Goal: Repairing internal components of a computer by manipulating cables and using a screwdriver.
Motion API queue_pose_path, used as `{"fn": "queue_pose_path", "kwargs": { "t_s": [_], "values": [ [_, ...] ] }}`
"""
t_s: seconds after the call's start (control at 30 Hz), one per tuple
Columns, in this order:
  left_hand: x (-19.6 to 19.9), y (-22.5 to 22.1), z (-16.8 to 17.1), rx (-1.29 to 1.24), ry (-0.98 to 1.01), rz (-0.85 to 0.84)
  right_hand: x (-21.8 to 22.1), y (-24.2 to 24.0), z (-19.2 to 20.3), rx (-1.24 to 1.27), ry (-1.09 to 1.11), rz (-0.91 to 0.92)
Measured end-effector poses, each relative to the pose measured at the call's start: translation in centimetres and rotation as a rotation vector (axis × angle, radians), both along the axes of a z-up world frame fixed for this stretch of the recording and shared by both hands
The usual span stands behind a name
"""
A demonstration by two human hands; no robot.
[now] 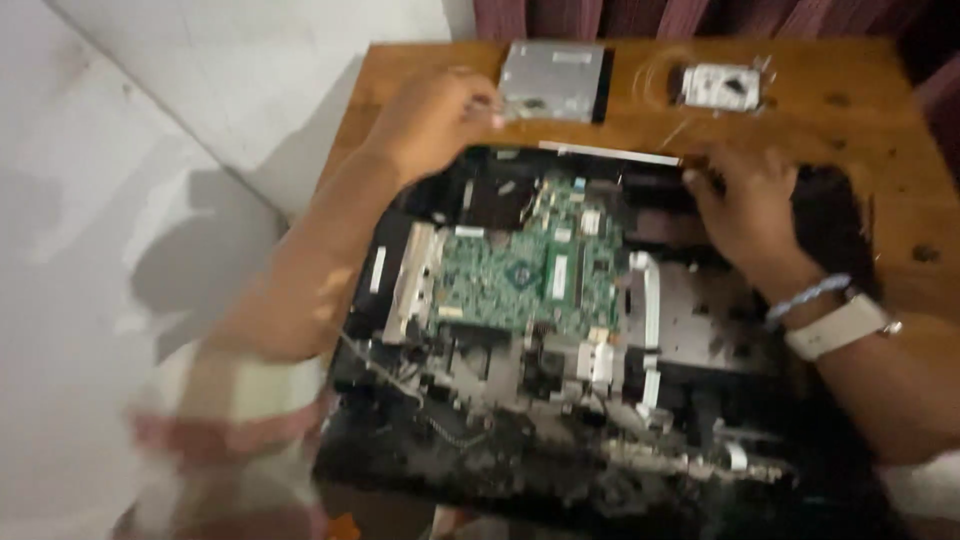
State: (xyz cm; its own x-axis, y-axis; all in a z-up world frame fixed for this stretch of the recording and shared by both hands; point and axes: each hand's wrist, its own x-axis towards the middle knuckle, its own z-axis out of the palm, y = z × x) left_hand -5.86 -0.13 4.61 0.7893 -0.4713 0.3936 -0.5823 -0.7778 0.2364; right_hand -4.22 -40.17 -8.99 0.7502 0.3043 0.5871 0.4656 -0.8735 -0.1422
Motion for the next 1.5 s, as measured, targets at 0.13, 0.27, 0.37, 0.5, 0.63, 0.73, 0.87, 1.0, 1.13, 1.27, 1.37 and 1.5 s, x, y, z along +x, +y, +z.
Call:
{"fn": "queue_pose_path", "kwargs": {
  "t_s": [0.13,0.27,0.37,0.5,0.63,0.73,0.87,1.0,1.13,1.27,1.37,1.5],
  "values": [
    [-15.2,-3.7,1.2,-0.122,0.121,-0.221,-1.5,-0.1,1.1,0.008,0.03,0.087],
    [-23.2,-5.5,-1.0,0.104,-0.04,-0.131,-2.8,0.3,3.0,0.067,-0.043,0.135],
    [-27.2,-4.8,-2.4,-0.12,-0.114,0.053,-3.7,1.0,4.7,0.051,-0.067,0.105],
    [-29.1,-3.8,-4.9,-0.63,0.09,0.337,-4.2,1.2,6.5,-0.135,-0.162,0.167],
    [-28.9,-3.3,-5.4,-0.629,0.329,0.501,-6.9,2.5,8.7,-0.1,0.184,0.174],
    [-29.0,-3.1,-5.6,-0.646,0.426,0.495,-8.6,3.2,9.0,-0.32,0.178,0.248],
    [-28.9,-3.0,-6.0,-0.51,0.451,0.518,-8.4,3.1,9.4,-0.431,0.145,0.13],
    [-28.4,-3.1,-5.6,-0.473,0.567,0.53,-7.6,4.5,16.8,-0.762,0.522,-0.353],
    [-27.8,-2.4,-7.9,-0.427,0.625,0.622,4.0,-3.5,7.3,-0.229,0.227,-0.073],
    [-26.9,-1.3,-12.0,-0.58,0.25,0.448,13.5,-1.5,2.9,-0.467,-0.01,0.094],
    [-26.7,-1.4,-11.3,-0.574,0.364,0.486,12.8,1.9,4.6,-0.477,0.092,0.17],
    [-26.9,-1.6,-10.5,-0.56,0.484,0.491,10.5,4.0,9.0,-0.364,0.427,0.06]
  ]
}}
